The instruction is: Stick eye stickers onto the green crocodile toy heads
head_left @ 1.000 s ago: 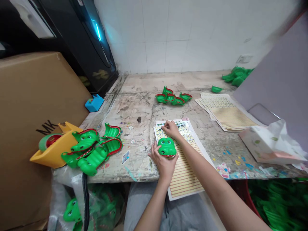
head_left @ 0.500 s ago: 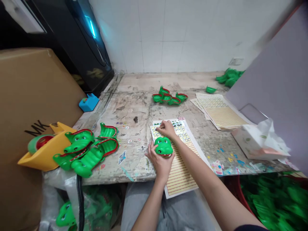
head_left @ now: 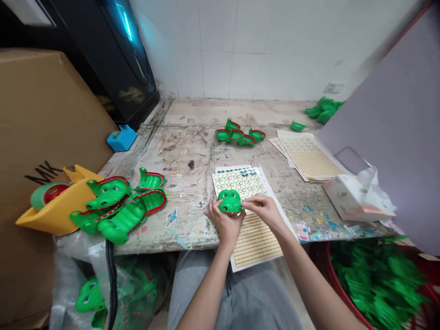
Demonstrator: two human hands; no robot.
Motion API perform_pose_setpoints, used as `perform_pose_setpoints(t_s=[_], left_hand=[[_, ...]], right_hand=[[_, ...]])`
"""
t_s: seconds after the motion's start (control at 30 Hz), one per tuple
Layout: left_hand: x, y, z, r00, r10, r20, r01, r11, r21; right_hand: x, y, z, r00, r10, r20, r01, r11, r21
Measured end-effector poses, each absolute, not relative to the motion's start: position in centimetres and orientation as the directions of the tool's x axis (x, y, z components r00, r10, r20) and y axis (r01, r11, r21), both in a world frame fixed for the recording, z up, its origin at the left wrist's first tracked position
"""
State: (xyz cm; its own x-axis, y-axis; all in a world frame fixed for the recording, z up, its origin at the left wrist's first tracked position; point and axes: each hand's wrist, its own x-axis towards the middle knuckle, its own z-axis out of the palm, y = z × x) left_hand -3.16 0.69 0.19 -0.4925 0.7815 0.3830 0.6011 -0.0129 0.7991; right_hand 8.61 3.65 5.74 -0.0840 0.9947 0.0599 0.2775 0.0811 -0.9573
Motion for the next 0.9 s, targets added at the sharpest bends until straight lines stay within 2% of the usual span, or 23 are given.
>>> perform_pose_setpoints(t_s=[0.13,0.43,0.57,0.63,0.7,0.8,0.9], left_hand=[[-3.2,0.6,0.2,-0.490,0.786,0.377,0.598,-0.011,0.801],[-3.1,0.7,0.2,-0.496,0.783,0.374,0.593,-0.008,0.805],[-3.2,0.6,0.1,-0.504,0.793,0.342,0.575,0.012,0.818],[-3.2,0.6,0.1,-0.497,0.808,0.318,0.560,0.019,0.828],[-3.2,0.5,0.0,-0.491,0.818,0.298,0.548,0.024,0.836],[-3.1,0.6,0.1,-0.503,0.808,0.307,0.548,0.023,0.836],[-3.1,0.8,0.2,-0.519,0.786,0.337,0.566,0.021,0.824]], right_hand=[[8.3,3.0,5.1,-0.057,0.990,0.126,0.344,0.138,-0.929],[7.7,3.1,4.6,-0.053,0.987,0.152,0.399,0.160,-0.903],[7.4,2.2,5.0,0.007,0.949,0.316,0.665,0.231,-0.710],[7.4,1.9,5.1,0.060,0.914,0.402,0.769,0.214,-0.602],[7.4,1.9,5.0,0.116,0.888,0.445,0.817,0.170,-0.551],[7.7,2.5,4.2,0.162,0.900,0.404,0.801,0.119,-0.587],[8.4,3.9,2.6,0.097,0.974,0.205,0.631,0.099,-0.769]])
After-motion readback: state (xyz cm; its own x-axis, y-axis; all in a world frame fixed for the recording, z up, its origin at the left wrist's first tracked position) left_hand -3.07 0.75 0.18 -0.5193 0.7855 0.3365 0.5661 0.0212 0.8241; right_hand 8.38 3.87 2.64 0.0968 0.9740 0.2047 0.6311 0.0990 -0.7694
